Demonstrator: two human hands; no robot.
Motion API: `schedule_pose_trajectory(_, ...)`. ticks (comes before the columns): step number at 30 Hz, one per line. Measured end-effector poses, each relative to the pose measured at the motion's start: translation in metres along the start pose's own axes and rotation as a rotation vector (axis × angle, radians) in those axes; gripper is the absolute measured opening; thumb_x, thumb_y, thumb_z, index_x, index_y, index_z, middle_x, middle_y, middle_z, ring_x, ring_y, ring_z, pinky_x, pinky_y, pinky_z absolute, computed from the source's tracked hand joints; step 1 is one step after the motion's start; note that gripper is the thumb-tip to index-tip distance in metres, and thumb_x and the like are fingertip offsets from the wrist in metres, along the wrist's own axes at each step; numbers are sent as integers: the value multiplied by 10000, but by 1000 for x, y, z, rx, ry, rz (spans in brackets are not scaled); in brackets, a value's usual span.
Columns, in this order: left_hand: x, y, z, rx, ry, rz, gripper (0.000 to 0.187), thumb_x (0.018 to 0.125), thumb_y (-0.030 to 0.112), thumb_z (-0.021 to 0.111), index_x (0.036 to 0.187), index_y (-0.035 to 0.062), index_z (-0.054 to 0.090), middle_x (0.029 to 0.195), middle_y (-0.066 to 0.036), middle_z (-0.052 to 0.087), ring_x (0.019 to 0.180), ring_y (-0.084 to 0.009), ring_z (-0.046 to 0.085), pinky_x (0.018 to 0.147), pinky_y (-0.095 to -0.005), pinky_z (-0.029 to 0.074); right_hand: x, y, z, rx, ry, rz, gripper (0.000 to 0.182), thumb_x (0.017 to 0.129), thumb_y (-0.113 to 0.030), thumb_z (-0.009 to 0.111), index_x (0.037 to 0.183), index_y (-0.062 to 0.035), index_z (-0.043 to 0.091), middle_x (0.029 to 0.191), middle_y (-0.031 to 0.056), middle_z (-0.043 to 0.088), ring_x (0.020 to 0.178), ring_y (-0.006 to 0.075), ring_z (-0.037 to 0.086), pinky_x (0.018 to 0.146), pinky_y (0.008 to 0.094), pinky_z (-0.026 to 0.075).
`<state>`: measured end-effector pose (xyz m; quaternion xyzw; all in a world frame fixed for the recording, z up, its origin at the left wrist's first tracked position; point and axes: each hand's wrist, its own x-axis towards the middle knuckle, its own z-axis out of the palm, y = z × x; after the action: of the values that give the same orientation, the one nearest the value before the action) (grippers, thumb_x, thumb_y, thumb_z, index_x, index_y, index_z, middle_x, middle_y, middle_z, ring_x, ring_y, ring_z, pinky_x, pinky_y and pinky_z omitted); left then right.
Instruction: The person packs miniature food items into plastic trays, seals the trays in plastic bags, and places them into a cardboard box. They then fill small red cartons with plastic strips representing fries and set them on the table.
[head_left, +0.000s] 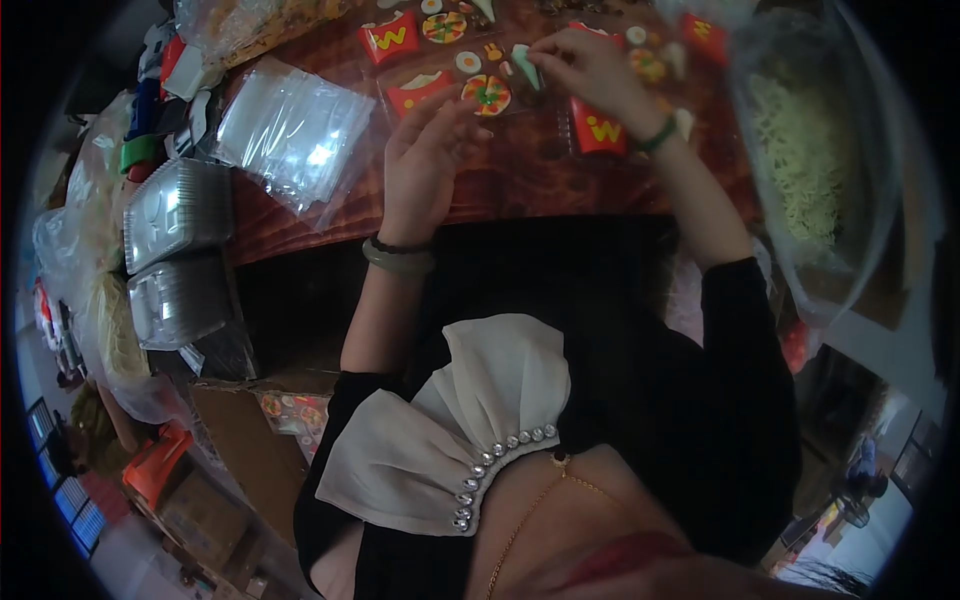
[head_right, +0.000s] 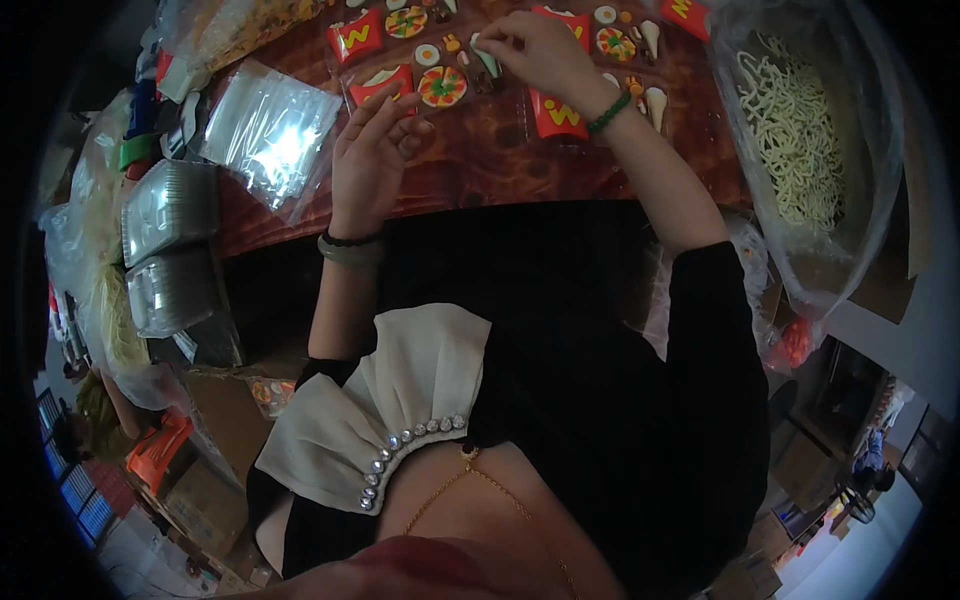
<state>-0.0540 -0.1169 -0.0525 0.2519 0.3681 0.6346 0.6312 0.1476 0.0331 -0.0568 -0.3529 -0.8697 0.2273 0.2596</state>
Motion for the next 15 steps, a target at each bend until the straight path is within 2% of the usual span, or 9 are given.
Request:
schedule_pose_trajectory(2,-3,-5,0,-26,-26,-12,321,946,136,499,1243,15,494,1085,-124,620,855,-187,623,742,-273,483,-23,-14,-3,54,-29,27,307,828,-278,682,1065,-86,650,852,13,660,714,118,615,673,276,507)
schedule_pose_trajectory(5,-11,-16,14,-31,-95,-89,350,956,184,483,1270,31,470,1116,-116,606,906,-199,618,774,-291,482,-66,-53,-13,233,-33,174,325,857,-260,641,1111,-59,615,932,62,654,793,179,623,703,297,502)
schedule_pose_trajectory(7,-17,-31,41,-17,-153,-163,362,971,221,453,1289,48,454,1147,-111,592,960,-217,610,814,-316,478,-92,-76,-22,91,268,-220,376,892,-299,577,1182,-61,576,1138,106,601,1033,255,572,856,347,460)
schedule_pose_trajectory(8,-22,-39,63,-230,-266,-301,415,979,270,426,1332,53,406,1227,-100,536,1041,-214,561,874,-339,448,-108,-92,-24,71,277,-200,376,892,-299,577,1182,-61,576,1138,106,601,1033,255,572,856,347,460)
schedule_pose_trajectory(9,-27,-50,82,-440,-369,-439,470,986,318,400,1375,58,357,1306,-90,480,1122,-211,513,934,-362,417,-123,-108,-24,-9,250,-246,411,908,-354,522,1210,-78,563,1234,115,540,1142,277,496,929,384,402)
schedule_pose_trajectory(10,-31,-65,99,-438,-382,-453,470,986,318,400,1375,58,357,1306,-90,480,1122,-211,513,934,-362,417,-133,-116,-24,-85,223,-294,452,924,-409,468,1238,-95,550,1329,125,478,1250,299,420,1002,422,344)
schedule_pose_trajectory(11,-36,-83,116,-419,-428,-499,492,986,341,389,1387,62,335,1323,-81,461,1147,-212,492,956,-363,397,-152,-95,-16,-111,188,-267,556,926,-514,371,1284,-115,520,1412,126,395,1328,302,327,1061,468,232)
schedule_pose_trajectory(13,-42,-116,146,-388,-520,-568,536,984,385,367,1412,71,292,1356,-63,424,1198,-213,449,998,-365,356,-191,-55,-36,-278,279,-104,586,924,-542,341,1309,-127,494,1428,131,371,1336,305,310,1060,478,198)
schedule_pose_trajectory(15,-53,-125,158,-366,-576,-612,559,984,407,356,1425,75,271,1373,-55,405,1223,-214,428,1020,-366,336,-245,2,-62,-480,224,257,568,933,-517,344,1334,-134,466,1446,135,338,1340,307,291,1058,482,163)
